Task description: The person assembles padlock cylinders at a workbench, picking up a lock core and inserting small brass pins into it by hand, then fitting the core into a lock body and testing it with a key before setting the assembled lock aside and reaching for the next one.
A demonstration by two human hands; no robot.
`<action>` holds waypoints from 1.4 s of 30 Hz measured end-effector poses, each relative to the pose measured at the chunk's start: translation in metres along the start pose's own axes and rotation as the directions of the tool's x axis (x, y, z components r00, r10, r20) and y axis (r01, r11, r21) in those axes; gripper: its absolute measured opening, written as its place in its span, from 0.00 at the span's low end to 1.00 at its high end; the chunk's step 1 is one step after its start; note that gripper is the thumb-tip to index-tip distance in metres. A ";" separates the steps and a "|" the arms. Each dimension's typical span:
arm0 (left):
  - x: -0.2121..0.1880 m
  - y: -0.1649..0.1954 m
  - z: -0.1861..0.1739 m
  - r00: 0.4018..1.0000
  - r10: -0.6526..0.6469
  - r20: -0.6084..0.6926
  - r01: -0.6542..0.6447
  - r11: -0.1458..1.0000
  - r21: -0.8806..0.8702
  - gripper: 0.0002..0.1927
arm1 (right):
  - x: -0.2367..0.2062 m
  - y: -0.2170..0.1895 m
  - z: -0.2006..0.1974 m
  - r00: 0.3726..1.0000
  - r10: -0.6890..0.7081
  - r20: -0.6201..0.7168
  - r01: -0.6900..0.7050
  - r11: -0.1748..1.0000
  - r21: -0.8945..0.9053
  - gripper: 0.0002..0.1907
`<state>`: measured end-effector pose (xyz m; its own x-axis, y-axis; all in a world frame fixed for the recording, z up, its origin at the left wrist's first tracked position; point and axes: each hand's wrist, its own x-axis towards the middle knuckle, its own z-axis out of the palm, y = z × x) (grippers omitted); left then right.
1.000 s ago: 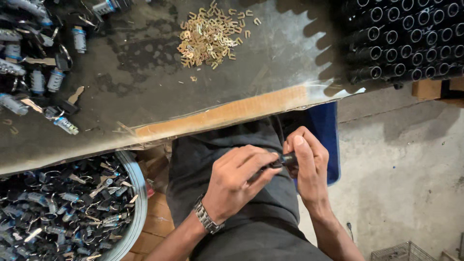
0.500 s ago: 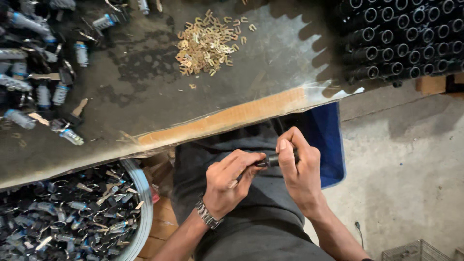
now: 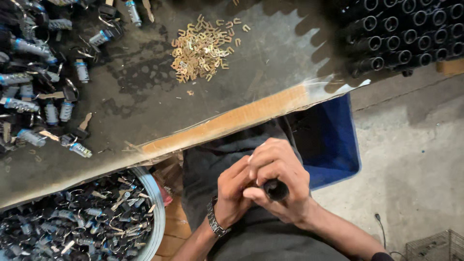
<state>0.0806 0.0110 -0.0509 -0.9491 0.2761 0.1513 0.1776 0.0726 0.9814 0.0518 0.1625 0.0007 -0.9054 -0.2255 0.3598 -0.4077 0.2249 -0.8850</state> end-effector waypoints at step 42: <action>0.088 0.009 -0.092 0.998 -0.035 -0.049 0.051 0.929 0.368 0.06 | 0.103 0.042 0.074 0.765 0.643 0.020 -0.159 0.159 0.974 0.14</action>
<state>-0.0254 -0.0519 -0.0176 -0.9663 0.2264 0.1223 0.2125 0.4337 0.8757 -0.0501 0.0788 -0.0207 -0.9528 -0.0465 -0.2999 0.1947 -0.8518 -0.4864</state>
